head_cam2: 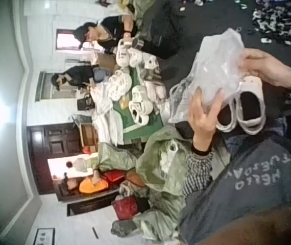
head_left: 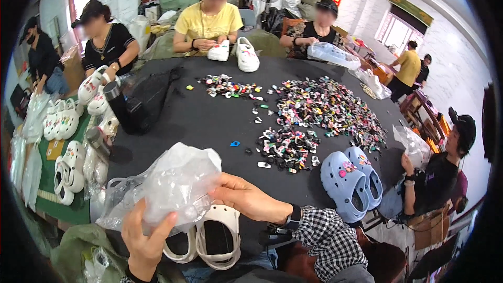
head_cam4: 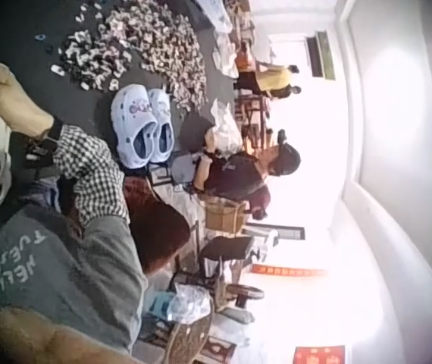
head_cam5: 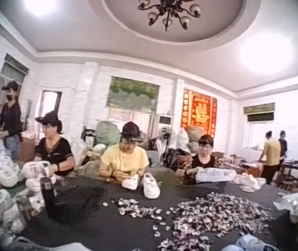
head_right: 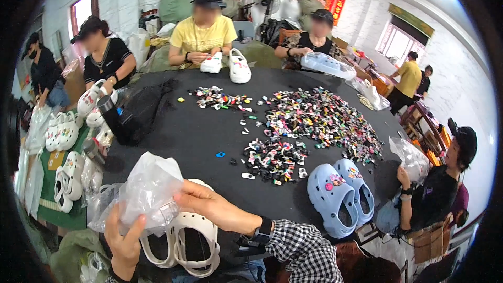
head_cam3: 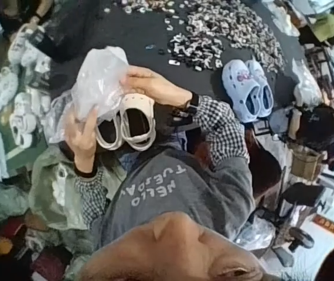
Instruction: The recorder manually attaches decorative plastic charms to white clogs at a shared work table.
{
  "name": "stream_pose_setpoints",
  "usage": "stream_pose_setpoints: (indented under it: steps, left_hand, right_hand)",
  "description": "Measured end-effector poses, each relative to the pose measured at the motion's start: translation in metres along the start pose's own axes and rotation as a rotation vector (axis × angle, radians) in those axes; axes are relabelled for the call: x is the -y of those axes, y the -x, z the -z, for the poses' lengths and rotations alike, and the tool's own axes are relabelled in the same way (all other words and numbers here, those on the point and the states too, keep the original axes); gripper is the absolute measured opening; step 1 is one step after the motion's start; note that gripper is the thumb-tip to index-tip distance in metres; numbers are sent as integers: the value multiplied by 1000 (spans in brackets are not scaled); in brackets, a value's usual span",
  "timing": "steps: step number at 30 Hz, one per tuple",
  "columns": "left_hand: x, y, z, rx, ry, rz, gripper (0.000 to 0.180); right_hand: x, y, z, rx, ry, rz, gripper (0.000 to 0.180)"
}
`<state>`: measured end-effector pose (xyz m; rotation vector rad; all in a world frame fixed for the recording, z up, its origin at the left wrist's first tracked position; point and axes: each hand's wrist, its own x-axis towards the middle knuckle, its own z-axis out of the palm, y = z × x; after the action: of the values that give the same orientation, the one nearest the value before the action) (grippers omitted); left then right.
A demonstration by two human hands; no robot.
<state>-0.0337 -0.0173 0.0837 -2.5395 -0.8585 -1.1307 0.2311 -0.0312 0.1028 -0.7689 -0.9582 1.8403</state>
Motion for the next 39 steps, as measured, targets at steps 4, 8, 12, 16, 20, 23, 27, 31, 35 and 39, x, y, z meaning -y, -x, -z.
stream_pose_setpoints:
  steps: [4, 8, 12, 16, 20, 23, 27, 31, 35, 39]
  left_hand:
    - [4, 6, 2, -2, -172, 37, 38]
    - [2, 6, 8, 0, -189, 53, 41]
    - [6, -1, 13, -5, -196, 18, 51]
    - [18, -1, 32, -53, -217, 87, 66]
    - [53, 16, 57, -64, -404, 140, 64]
    - [88, 24, 78, -98, -505, 221, 64]
    - [157, 34, 87, -216, -545, 341, 63]
    - [219, 49, 112, -261, -641, 453, 61]
    - [305, 63, 122, -118, -703, 529, 71]
    - [356, 85, 120, 48, -705, 978, 78]
  right_hand:
    - [-2, 1, 7, 41, 140, 121, 42]
    - [7, 16, 18, -89, 106, 129, 38]
    - [0, 35, 35, -307, 137, 186, 39]
    - [-18, 39, 60, -359, 41, 244, 27]
    - [-26, 26, 74, -284, 7, 218, 23]
    - [-17, 30, 62, -229, -46, 149, 31]
    - [-23, 31, 71, -243, -51, 137, 30]
    - [-27, 37, 67, -249, -26, 131, 28]
    - [-29, 46, 52, -380, 10, 142, 25]
    - [-30, 52, 48, -374, 42, 130, 25]
